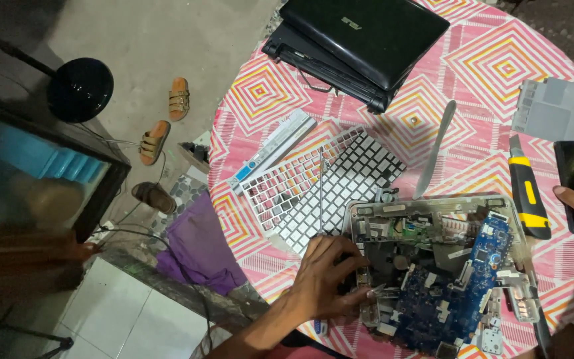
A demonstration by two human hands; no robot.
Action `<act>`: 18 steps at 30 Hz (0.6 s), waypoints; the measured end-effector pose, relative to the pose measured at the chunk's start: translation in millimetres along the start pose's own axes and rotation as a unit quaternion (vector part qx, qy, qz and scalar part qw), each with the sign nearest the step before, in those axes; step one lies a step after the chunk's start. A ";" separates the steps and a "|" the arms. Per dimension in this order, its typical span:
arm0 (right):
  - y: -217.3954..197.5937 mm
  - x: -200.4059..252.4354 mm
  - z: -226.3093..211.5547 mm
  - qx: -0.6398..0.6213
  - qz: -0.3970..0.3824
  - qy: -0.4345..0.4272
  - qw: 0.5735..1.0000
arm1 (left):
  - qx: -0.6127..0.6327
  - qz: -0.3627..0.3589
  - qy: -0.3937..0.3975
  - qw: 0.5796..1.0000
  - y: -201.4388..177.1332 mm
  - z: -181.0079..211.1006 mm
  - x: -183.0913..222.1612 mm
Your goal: The person is disassembling and repairing a laptop on a workbench, involving the removal of the motherboard and keyboard.
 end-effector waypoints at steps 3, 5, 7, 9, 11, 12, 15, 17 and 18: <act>-58.2 -0.7 -27.0 0.197 0.266 -0.155 0.931 | 0.006 -0.009 0.005 1.000 2.7 -0.9 0.5; -59.4 45.2 -56.6 0.256 0.314 -0.229 0.885 | 0.005 -0.006 0.008 1.000 2.7 -1.9 2.7; -60.5 72.2 -64.6 0.315 0.355 -0.301 0.827 | 0.008 -0.001 0.013 1.000 3.1 -0.8 1.9; -57.7 106.2 -58.9 0.355 0.465 -0.452 0.673 | -0.020 -0.008 -0.012 1.000 3.5 -4.1 0.0; -36.1 181.9 -68.9 0.310 0.436 -0.440 0.721 | -0.048 -0.014 -0.017 0.999 9.9 -12.2 7.9; -22.6 212.7 -75.1 0.256 0.397 -0.434 0.767 | -0.089 -0.017 -0.026 0.996 12.5 -18.0 12.6; 25.6 293.1 -50.9 0.193 0.340 -0.367 0.844 | -0.100 -0.036 -0.045 0.993 9.3 -11.2 1.5; 63.5 322.9 -17.2 0.193 0.370 -0.283 0.864 | -0.093 -0.036 -0.054 0.994 6.6 -3.4 -2.4; 77.0 338.0 6.5 0.189 0.400 -0.199 0.874 | -0.088 -0.035 -0.057 0.994 5.5 0.4 -6.0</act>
Point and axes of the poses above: each hand's wrist, its own x-axis away from the middle knuckle, its own y-axis out of the palm, z = x × y, the point moved 10 cm from there along -x, towards the middle knuckle, and after that the axes turned 10 degrees about x, right-handed, at the moved point
